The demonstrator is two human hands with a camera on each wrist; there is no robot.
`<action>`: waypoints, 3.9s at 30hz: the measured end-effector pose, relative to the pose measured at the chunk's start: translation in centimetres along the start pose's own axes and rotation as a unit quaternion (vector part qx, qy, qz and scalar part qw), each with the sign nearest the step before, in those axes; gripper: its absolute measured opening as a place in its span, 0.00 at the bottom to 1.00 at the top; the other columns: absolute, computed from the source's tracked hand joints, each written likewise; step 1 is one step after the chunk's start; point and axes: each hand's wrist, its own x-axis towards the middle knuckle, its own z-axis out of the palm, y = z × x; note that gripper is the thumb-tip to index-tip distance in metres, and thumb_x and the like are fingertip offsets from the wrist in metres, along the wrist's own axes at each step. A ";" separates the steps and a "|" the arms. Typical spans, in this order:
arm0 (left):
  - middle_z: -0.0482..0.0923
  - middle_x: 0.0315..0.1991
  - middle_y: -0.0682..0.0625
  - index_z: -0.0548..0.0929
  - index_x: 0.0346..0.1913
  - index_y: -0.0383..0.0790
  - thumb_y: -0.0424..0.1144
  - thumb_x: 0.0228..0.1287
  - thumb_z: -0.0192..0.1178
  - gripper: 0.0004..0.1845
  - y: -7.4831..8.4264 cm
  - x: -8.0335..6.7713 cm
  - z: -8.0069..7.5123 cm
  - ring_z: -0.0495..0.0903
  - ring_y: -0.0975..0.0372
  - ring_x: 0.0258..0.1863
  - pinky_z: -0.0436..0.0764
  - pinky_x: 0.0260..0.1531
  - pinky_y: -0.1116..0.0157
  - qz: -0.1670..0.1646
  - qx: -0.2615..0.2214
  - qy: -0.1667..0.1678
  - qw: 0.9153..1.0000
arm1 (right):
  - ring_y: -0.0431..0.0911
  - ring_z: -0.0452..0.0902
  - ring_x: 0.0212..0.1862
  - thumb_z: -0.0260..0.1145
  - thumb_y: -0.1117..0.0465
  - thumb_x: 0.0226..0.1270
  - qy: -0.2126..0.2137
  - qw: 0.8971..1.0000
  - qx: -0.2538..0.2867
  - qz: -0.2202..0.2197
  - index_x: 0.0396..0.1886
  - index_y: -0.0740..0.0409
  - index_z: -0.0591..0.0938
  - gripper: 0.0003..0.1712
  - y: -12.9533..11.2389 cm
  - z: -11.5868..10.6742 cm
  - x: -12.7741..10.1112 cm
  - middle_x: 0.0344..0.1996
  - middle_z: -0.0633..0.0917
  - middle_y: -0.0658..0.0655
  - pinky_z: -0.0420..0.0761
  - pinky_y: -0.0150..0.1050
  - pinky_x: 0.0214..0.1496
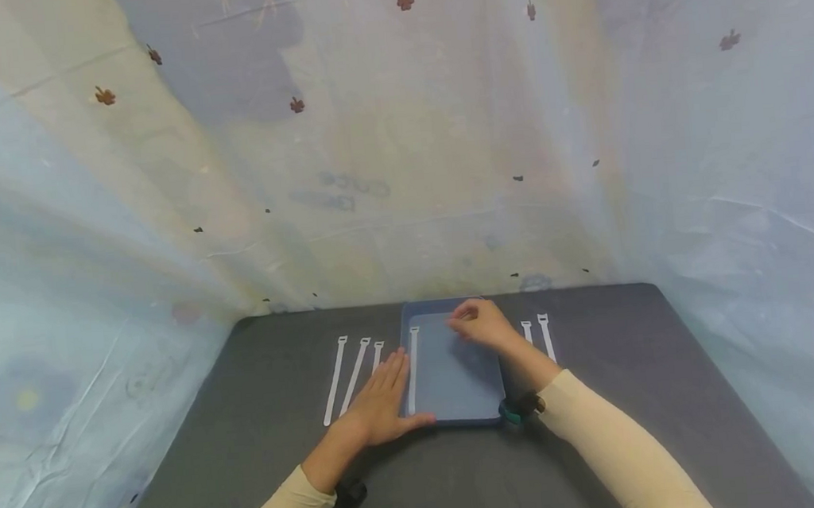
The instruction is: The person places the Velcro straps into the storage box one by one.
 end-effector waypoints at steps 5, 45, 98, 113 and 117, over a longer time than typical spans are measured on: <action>0.41 0.88 0.38 0.47 0.87 0.32 0.81 0.68 0.52 0.66 0.0 0.0 0.0 0.44 0.47 0.87 0.51 0.85 0.53 0.003 0.001 0.003 1.000 | 0.58 0.89 0.46 0.66 0.58 0.83 0.016 1.000 0.002 0.001 0.57 0.68 0.84 0.17 0.0 -1.4 -1.2 0.48 0.89 0.69 0.88 0.58 0.57; 0.39 0.89 0.40 0.45 0.87 0.33 0.82 0.67 0.52 0.66 -0.6 0.2 1.4 0.40 0.50 0.88 0.47 0.86 0.53 0.007 -0.011 0.017 1.000 | 0.57 0.89 0.45 0.66 0.57 0.83 0.122 0.990 -0.041 0.048 0.59 0.72 0.82 0.21 8.0 -9.6 -5.5 0.50 0.88 0.72 0.91 0.46 0.46; 0.41 0.88 0.37 0.47 0.87 0.32 0.80 0.68 0.54 0.65 -0.1 -0.2 0.3 0.43 0.47 0.88 0.49 0.85 0.52 0.006 -0.009 0.005 1.000 | 0.50 0.78 0.33 0.76 0.58 0.71 0.138 0.969 -0.177 0.107 0.39 0.68 0.87 0.15 11.3 -10.4 -3.5 0.30 0.85 0.58 0.74 0.42 0.33; 0.41 0.88 0.38 0.47 0.87 0.32 0.82 0.67 0.52 0.66 -0.5 0.0 1.2 0.43 0.48 0.88 0.49 0.85 0.51 0.014 -0.014 0.024 1.000 | 0.54 0.80 0.36 0.75 0.60 0.70 0.137 0.968 -0.177 0.111 0.38 0.68 0.87 0.13 11.4 -10.4 -3.3 0.32 0.86 0.61 0.78 0.45 0.36; 0.42 0.88 0.37 0.48 0.87 0.31 0.81 0.67 0.54 0.66 -0.1 -0.1 0.6 0.44 0.47 0.87 0.51 0.85 0.51 0.012 -0.012 0.014 1.000 | 0.51 0.79 0.35 0.76 0.61 0.71 0.139 0.970 -0.165 0.115 0.39 0.68 0.86 0.12 11.5 -10.4 -3.4 0.32 0.86 0.61 0.76 0.43 0.35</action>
